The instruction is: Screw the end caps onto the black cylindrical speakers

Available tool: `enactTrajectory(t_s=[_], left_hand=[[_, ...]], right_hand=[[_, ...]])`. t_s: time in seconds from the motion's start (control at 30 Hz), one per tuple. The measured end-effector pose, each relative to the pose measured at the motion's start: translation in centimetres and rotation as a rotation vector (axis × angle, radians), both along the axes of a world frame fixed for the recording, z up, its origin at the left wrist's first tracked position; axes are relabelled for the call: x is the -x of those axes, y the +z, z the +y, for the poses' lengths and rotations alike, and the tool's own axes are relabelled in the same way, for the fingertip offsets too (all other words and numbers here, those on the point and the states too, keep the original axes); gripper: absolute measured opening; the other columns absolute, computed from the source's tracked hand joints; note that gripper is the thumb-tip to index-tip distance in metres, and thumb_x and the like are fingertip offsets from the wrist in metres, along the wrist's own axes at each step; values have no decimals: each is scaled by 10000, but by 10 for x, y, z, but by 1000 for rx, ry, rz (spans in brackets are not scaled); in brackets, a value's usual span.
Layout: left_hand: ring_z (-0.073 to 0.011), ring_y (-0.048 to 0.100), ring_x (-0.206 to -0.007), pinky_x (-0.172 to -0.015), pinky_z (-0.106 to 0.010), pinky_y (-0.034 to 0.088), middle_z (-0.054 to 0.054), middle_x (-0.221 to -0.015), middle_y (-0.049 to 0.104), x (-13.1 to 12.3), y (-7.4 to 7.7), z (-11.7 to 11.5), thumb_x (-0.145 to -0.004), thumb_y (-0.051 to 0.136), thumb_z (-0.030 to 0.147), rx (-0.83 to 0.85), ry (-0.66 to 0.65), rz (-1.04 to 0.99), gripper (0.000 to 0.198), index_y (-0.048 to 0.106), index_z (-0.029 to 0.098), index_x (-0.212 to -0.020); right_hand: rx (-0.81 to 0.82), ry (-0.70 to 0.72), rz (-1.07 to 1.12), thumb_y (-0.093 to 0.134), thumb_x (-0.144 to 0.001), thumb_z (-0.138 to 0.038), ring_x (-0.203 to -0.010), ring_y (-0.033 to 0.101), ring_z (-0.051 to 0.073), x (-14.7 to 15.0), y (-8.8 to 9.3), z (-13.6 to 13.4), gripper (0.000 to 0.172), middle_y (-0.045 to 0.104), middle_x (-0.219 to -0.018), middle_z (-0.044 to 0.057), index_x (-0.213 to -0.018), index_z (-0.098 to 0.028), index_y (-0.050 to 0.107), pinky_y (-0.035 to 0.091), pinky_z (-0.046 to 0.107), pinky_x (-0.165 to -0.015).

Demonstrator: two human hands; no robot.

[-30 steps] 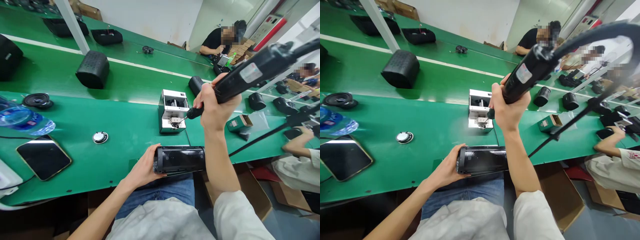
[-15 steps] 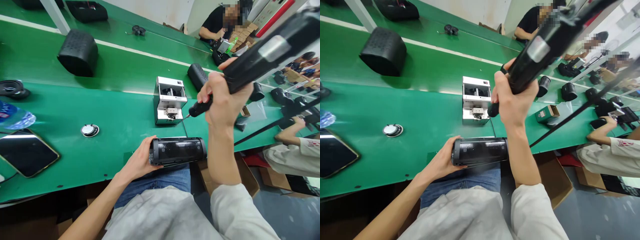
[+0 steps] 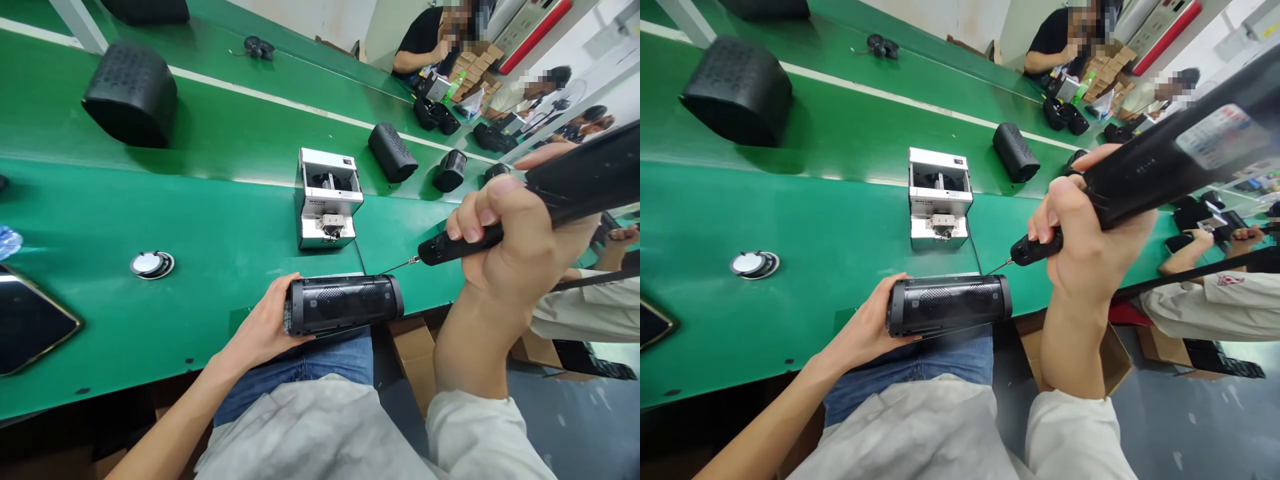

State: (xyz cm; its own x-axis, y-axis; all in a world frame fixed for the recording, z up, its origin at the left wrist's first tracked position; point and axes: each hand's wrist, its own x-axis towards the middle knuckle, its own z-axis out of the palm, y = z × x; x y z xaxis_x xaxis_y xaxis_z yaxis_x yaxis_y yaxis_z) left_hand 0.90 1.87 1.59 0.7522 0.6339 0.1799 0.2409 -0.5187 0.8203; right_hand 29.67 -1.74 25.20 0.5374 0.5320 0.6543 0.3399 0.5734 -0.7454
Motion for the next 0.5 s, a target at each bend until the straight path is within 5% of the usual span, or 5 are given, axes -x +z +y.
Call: enactTrajectory(t_s=[0.27, 0.5], left_hand=[[-420, 647, -1494, -1247, -610, 587, -148, -1603, 587, -1, 2, -1, -816, 1001, 349, 15, 27, -25, 1081, 338, 318, -1668], [-404, 673, -1443, -1200, -601, 618, -159, -1584, 585, 1, 7, -2, -855, 939, 307, 28, 18, 24, 1000, 330, 317, -1649]], right_hand=[[16, -22, 37, 769, -689, -148, -340, 376, 104, 1, -18, -6, 248, 476, -497, -122, -879, -289, 694, 318, 267, -320], [58, -50, 104, 782, -649, -154, -371, 354, 102, 5, -11, -9, 256, 467, -519, -95, -852, -305, 743, 289, 312, -322]])
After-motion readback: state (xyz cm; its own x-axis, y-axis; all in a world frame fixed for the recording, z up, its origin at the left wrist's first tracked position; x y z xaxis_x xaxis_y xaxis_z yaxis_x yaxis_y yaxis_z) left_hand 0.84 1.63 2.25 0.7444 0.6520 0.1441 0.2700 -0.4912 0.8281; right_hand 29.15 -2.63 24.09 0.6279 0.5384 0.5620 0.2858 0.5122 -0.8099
